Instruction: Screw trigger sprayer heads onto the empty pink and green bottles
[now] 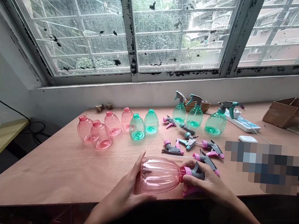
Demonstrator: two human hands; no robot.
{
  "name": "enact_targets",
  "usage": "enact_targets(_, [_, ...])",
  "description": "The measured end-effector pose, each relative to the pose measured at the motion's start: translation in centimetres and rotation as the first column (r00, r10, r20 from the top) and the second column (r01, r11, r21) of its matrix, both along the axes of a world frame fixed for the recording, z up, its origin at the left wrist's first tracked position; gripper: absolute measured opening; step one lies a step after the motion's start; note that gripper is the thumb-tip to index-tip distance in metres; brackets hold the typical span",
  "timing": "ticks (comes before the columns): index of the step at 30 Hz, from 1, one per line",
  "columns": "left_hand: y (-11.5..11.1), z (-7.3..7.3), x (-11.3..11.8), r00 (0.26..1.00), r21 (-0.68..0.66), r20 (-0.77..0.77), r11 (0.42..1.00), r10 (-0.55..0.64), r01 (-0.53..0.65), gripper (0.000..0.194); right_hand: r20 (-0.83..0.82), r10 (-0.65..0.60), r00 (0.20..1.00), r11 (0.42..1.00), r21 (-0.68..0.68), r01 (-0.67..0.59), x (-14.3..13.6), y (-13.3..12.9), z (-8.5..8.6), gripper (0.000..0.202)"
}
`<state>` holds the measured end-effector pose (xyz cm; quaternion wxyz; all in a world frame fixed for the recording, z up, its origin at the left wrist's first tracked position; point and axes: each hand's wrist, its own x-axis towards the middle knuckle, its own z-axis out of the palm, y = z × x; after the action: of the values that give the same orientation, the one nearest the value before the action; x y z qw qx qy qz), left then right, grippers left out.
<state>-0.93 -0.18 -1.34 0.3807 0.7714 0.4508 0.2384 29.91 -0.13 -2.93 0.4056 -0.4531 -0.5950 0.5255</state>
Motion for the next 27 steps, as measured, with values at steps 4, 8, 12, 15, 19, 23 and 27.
enact_targets(4, [-0.05, 0.10, 0.12, 1.000, 0.008, 0.026, 1.000, -0.015, 0.014, 0.111, 0.000, 0.003, 1.000, 1.000, 0.004, -0.003, 0.02, 0.06, -0.18, 0.048])
enact_targets(8, [-0.05, -0.08, 0.04, 1.000, -0.003, 0.012, 1.000, -0.010, 0.010, 0.116, 0.007, 0.001, 1.000, 1.000, 0.003, -0.001, -0.04, 0.11, -0.23, 0.048])
enact_targets(12, [-0.07, 0.00, 0.08, 1.000, -0.033, 0.009, 0.999, 0.016, -0.016, 0.126, 0.005, 0.011, 1.000, 1.000, 0.006, -0.011, -0.02, 0.13, -0.22, 0.047])
enact_targets(15, [-0.09, 0.24, 0.18, 1.000, -0.037, 0.020, 0.999, 0.005, -0.004, 0.121, 0.002, 0.033, 0.999, 0.999, 0.004, -0.033, -0.03, 0.11, -0.12, 0.045])
enact_targets(19, [0.01, 0.11, 0.14, 0.999, -0.010, 0.020, 1.000, -0.027, 0.027, 0.118, -0.005, 0.056, 0.998, 0.998, 0.002, -0.056, -0.13, 0.07, 0.13, 0.044])
enact_targets(23, [0.22, -0.45, -0.13, 0.999, 0.014, -0.008, 0.999, -0.031, 0.031, 0.114, 0.016, 0.038, 0.999, 0.999, 0.019, -0.038, -0.12, 0.12, 0.08, 0.043])
enact_targets(27, [0.25, -0.50, -0.23, 1.000, 0.017, -0.022, 1.000, -0.017, 0.018, 0.113, 0.038, 0.051, 0.998, 0.998, 0.029, -0.052, 0.10, 0.35, -0.42, 0.041])
